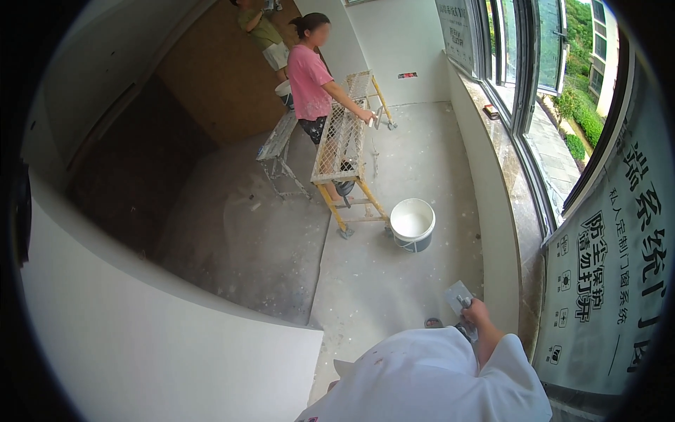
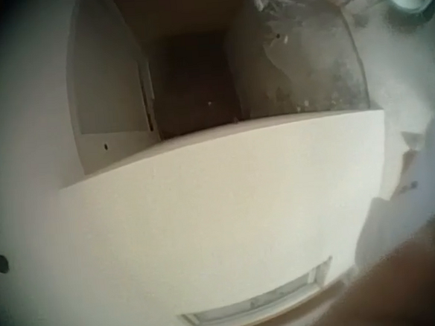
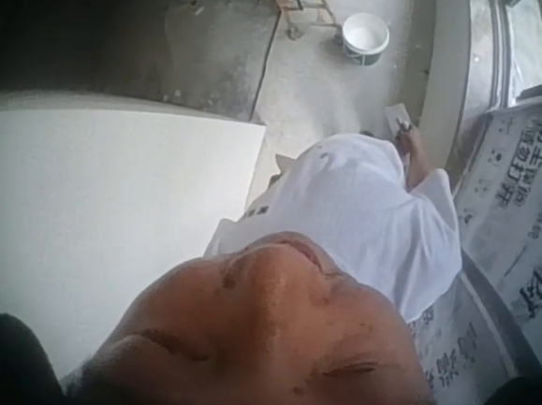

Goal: Applying plaster or putty to a wall surface using a metal trowel and a handheld scraper tool.

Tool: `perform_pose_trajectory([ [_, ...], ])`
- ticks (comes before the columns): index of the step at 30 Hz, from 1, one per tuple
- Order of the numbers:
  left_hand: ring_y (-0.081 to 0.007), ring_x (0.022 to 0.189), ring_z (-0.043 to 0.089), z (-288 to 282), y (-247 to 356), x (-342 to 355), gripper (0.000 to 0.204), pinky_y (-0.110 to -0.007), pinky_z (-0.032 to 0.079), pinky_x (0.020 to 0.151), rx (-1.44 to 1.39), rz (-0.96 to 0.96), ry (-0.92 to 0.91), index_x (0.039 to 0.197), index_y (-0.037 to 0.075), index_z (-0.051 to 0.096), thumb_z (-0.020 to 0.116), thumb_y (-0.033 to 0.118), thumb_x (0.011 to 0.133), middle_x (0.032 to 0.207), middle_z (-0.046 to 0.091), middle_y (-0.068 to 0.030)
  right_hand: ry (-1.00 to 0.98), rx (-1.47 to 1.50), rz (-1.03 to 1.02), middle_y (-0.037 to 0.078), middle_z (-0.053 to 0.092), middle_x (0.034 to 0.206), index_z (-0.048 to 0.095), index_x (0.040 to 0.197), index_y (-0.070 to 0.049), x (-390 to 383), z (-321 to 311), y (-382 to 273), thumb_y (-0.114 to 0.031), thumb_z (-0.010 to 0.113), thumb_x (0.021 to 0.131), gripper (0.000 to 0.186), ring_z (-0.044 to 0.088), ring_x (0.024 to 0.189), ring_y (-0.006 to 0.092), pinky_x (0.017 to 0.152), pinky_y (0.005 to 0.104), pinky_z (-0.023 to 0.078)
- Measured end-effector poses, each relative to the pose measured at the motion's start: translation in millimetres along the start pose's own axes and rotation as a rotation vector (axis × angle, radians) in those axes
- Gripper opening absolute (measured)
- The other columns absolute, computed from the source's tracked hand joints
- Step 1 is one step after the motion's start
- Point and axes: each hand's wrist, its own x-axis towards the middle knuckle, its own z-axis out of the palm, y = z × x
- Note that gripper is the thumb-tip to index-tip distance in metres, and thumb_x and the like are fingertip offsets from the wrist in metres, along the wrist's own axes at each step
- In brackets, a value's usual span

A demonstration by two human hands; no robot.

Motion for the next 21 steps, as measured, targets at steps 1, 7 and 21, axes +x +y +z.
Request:
perform_pose_trajectory([
  [1, -0.0164, 0.062, 0.063, 3.8, 5.6, -0.6, 0.040, -0.033, 0.049, 0.060, -0.011, 0.000, -0.002, 0.081, 0.002, 0.070, 0.075, 0.042, 0.079, 0.070, 0.067, -0.0085, -0.006, 0.017, 0.015, 0.015, 0.071, 0.097, 0.067, 0.103, -0.004, 0.4, -2.3, 0.4, -0.025, 0.075, 0.067, 0.042, 0.069, 0.089, 0.0300, 0.080, 0.0399, 0.054],
  [7, -0.0161, 0.062, 0.063, 11.8, 36.5, -4.7, 0.040, -0.033, 0.049, 0.060, -0.084, 0.033, -0.010, 0.081, 0.002, 0.070, 0.075, 0.042, 0.079, 0.070, 0.067, -0.0081, -0.001, 0.018, 0.045, 0.015, 0.071, 0.097, 0.068, 0.104, -0.004, 24.4, -8.6, 27.1, -0.025, 0.077, 0.063, 0.047, 0.069, 0.089, 0.0298, 0.080, 0.0393, 0.054],
  [21, -0.0155, 0.061, 0.062, 33.3, 57.2, -28.7, 0.040, -0.033, 0.048, 0.060, -0.288, 0.042, -0.078, 0.081, 0.003, 0.070, 0.075, 0.042, 0.079, 0.069, 0.067, -0.0074, 0.008, -0.017, 0.087, 0.016, 0.071, 0.098, 0.068, 0.106, -0.003, 40.3, -14.0, 55.6, -0.026, 0.078, 0.063, 0.049, 0.069, 0.089, 0.0295, 0.080, 0.0386, 0.054],
])
